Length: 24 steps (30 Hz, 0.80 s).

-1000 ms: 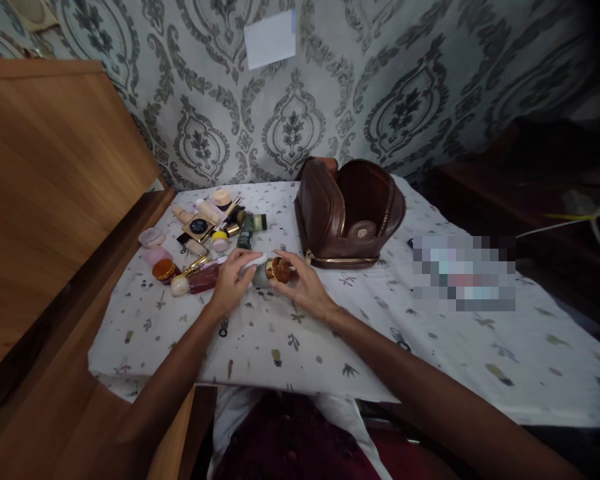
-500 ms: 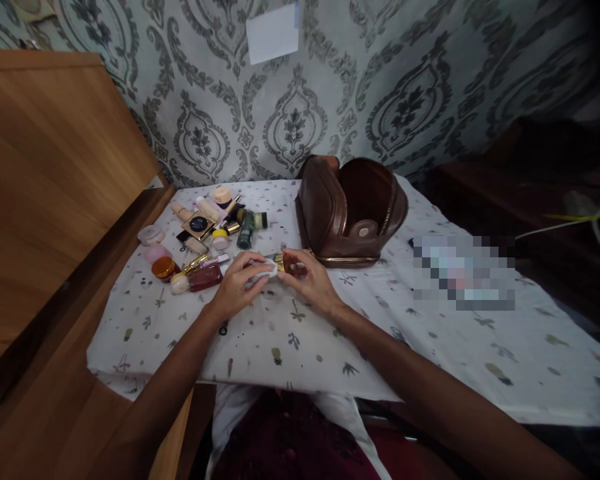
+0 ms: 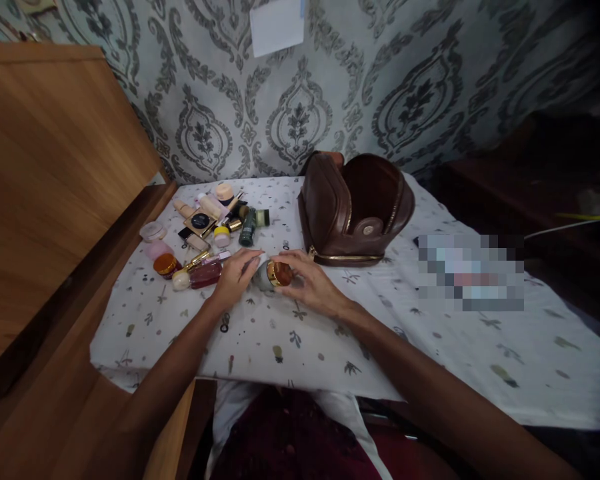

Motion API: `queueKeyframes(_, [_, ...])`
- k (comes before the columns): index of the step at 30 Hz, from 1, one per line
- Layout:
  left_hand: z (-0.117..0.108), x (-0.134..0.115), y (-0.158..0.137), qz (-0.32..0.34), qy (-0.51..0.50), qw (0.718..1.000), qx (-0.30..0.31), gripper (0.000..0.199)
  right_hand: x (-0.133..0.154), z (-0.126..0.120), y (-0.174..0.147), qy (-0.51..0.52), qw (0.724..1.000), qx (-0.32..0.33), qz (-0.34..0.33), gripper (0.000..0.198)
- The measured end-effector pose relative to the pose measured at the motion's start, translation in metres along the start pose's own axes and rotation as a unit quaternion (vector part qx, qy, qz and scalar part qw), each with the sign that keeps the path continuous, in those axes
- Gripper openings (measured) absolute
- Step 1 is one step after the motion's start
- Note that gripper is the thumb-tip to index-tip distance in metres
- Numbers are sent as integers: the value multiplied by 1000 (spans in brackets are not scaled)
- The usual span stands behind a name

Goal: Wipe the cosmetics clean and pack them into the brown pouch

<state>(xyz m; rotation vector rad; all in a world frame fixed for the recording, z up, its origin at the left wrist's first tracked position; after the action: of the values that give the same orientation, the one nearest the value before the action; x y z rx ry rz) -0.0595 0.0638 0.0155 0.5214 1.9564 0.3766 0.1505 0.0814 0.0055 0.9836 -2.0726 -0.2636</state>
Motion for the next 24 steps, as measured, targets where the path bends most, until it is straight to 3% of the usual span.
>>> queueKeyframes(6, [3,-2,-1,14,10,1000,-1,29,3,3,-2,-88,992,-44,81,64])
queueKeyframes(10, [3,-3,-2,17,7,1000,9,32,7,1,-1,-104,983,2,151,44])
queueKeyframes(13, [4,-4,-2,20,-3,1000,20,34,8,1,0,-47,984,17,170,39])
queueKeyframes(18, [5,-5,-2,-8,-38,999,24,38,8,3,0,112,979,19,167,46])
queueKeyframes(24, [7,-1,1,-145,-201,969,16,51,6,10,-2,279,942,61,177,64])
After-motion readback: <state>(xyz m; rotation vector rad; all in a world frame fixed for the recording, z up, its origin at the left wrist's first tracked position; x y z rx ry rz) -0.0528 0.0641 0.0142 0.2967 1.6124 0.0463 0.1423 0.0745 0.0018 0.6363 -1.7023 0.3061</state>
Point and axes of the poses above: each hand's wrist, its own y-axis towards the middle knuckle, its own z-axis out of the palm, x = y × z, the point moved 1 cm from there along y, towards the middle knuckle, and after that the axes turned 15 degrees about -y, right-handed, at the moved point
